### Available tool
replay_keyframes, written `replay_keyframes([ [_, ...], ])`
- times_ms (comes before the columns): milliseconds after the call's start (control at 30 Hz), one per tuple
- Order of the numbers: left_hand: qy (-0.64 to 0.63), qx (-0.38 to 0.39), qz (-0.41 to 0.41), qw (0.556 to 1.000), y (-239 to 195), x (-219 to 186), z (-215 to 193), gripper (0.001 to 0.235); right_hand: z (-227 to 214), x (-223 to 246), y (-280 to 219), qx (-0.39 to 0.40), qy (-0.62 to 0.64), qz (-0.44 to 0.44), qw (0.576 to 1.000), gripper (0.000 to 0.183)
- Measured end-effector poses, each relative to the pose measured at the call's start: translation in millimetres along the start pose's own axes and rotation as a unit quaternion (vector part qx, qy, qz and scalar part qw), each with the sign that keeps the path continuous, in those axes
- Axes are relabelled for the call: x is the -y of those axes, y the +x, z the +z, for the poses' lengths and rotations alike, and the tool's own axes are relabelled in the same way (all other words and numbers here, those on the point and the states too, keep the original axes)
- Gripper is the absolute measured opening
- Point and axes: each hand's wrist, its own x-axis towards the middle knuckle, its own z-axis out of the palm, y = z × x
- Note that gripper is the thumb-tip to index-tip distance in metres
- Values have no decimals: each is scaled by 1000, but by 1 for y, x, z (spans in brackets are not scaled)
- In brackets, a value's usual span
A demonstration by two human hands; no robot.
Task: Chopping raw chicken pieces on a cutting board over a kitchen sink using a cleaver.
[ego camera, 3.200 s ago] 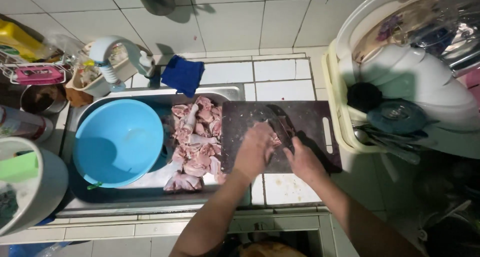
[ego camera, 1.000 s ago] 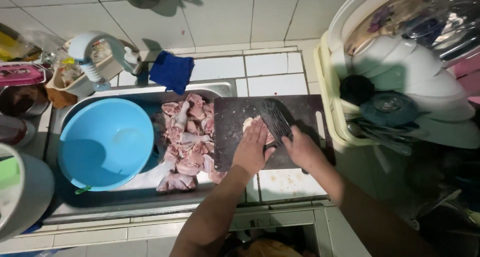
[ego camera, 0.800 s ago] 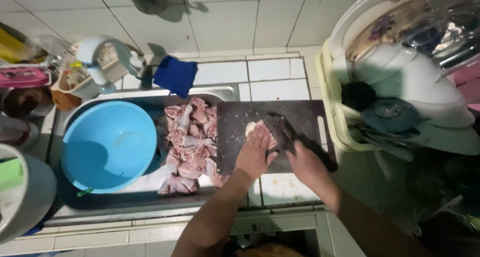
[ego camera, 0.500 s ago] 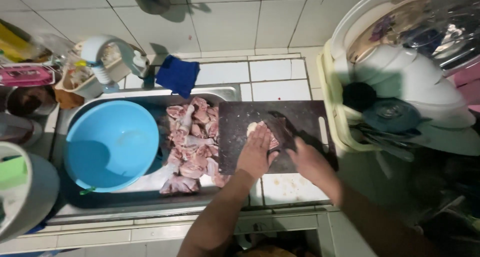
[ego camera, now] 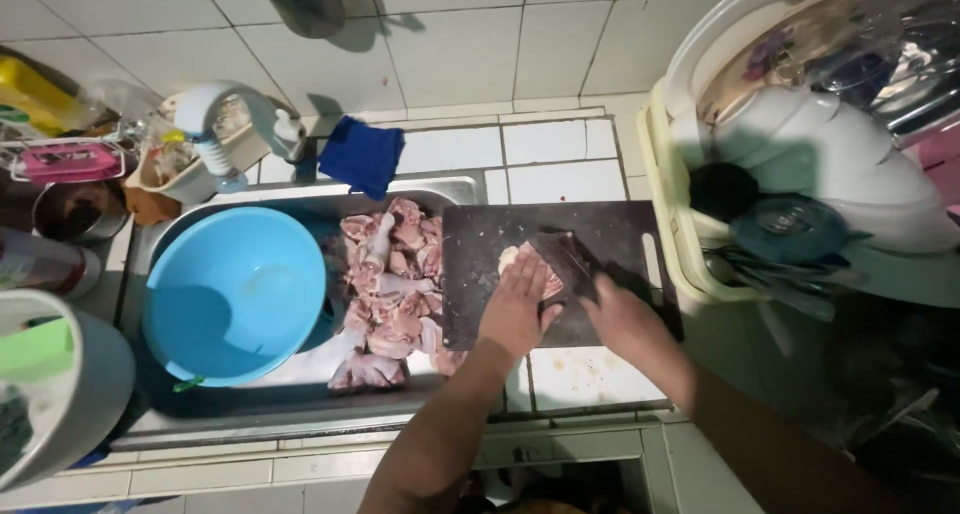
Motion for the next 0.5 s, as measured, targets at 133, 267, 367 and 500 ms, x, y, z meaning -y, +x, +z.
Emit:
replay_keyframes([
  [133, -37, 1, -28, 999, -5, 1, 7, 81, 6, 7, 20, -15, 10, -2, 1000, 39],
  [267, 32, 40, -17, 999, 0, 4, 11, 81, -10, -7, -1, 27, 34, 31, 999, 39],
  [367, 9, 46, -27, 999, 3, -1, 1, 84, 7, -14, 11, -10, 50, -24, 998, 37],
  [500, -20, 32, -22, 999, 10, 2, -8, 80, 9, 10, 33, -38, 19, 6, 999, 38],
])
